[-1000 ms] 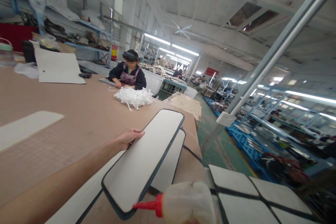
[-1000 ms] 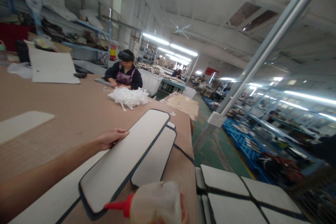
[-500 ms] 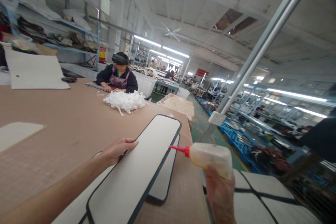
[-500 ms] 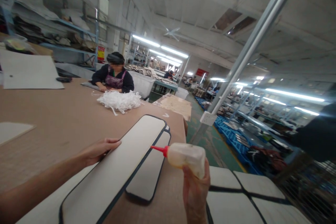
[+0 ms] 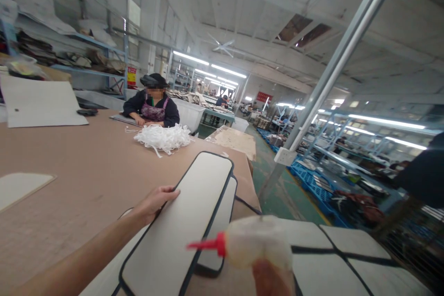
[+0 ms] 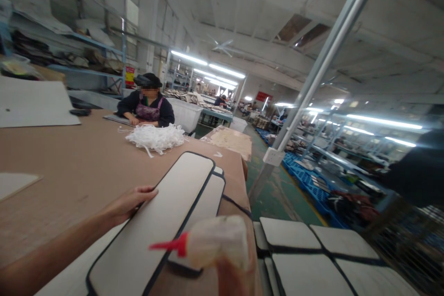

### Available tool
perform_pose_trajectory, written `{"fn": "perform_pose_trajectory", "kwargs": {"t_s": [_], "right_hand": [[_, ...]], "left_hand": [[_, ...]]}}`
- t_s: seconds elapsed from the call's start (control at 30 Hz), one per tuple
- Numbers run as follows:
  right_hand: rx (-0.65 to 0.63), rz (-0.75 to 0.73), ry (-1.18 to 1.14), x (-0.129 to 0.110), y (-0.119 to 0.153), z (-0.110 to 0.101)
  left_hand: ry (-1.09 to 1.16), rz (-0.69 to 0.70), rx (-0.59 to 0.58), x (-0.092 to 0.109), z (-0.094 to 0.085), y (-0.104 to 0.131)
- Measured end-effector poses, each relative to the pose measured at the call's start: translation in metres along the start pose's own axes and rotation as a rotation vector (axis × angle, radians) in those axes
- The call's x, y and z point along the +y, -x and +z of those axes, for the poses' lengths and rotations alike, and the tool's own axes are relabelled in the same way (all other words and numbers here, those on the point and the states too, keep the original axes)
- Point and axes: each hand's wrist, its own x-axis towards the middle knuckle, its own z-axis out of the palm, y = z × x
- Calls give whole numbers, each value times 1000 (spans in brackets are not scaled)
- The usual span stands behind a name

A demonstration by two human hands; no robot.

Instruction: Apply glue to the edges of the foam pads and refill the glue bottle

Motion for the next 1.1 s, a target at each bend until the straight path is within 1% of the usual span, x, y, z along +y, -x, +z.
{"fn": "perform_pose_trajectory", "kwargs": {"t_s": [0.13, 0.2, 0.27, 0.37, 0.43, 0.5, 0.6, 0.67, 0.77, 0.83, 0.87, 0.9, 0.97, 1.0, 1.03, 1.07, 1.1], "right_hand": [[53, 84, -199, -3, -42, 2], [81, 102, -260, 0, -52, 1], [88, 92, -270, 5, -54, -1], [92, 95, -285, 7, -50, -3], [91, 103, -288, 6, -49, -4], [95, 112, -289, 3, -47, -5], [83, 131, -265, 5, -35, -5], [38, 173, -254, 12, -16, -2], [-65, 239, -267, 24, 19, 4], [-93, 245, -251, 24, 29, 9], [-86, 238, -232, 21, 26, 12], [-39, 210, -206, 15, 18, 14], [58, 138, -165, 0, -14, 17], [150, 71, -142, -7, -33, 17], [206, 32, -136, -12, -51, 17], [240, 13, -128, -14, -65, 17], [262, 1, -124, -14, -74, 17]], "left_hand": [[-11, 40, -19, -8, 10, 5], [-3, 58, -93, -11, 11, 7], [14, 47, -212, -10, 9, 10], [53, 0, -369, -3, 6, 19], [63, -8, -444, 1, 5, 24], [57, -9, -484, 4, 5, 27], [57, -9, -454, 7, 4, 27], [60, -11, -411, 9, 2, 25], [56, 5, -347, 12, -1, 22], [56, 30, -324, 14, -2, 21], [56, 39, -325, 15, -2, 21], [55, 43, -334, 15, -1, 22], [52, 41, -383, 14, 2, 25], [52, 37, -419, 14, 3, 28], [54, 38, -453, 13, 5, 29], [58, 41, -482, 13, 7, 31], [65, 48, -498, 12, 8, 32]]}}
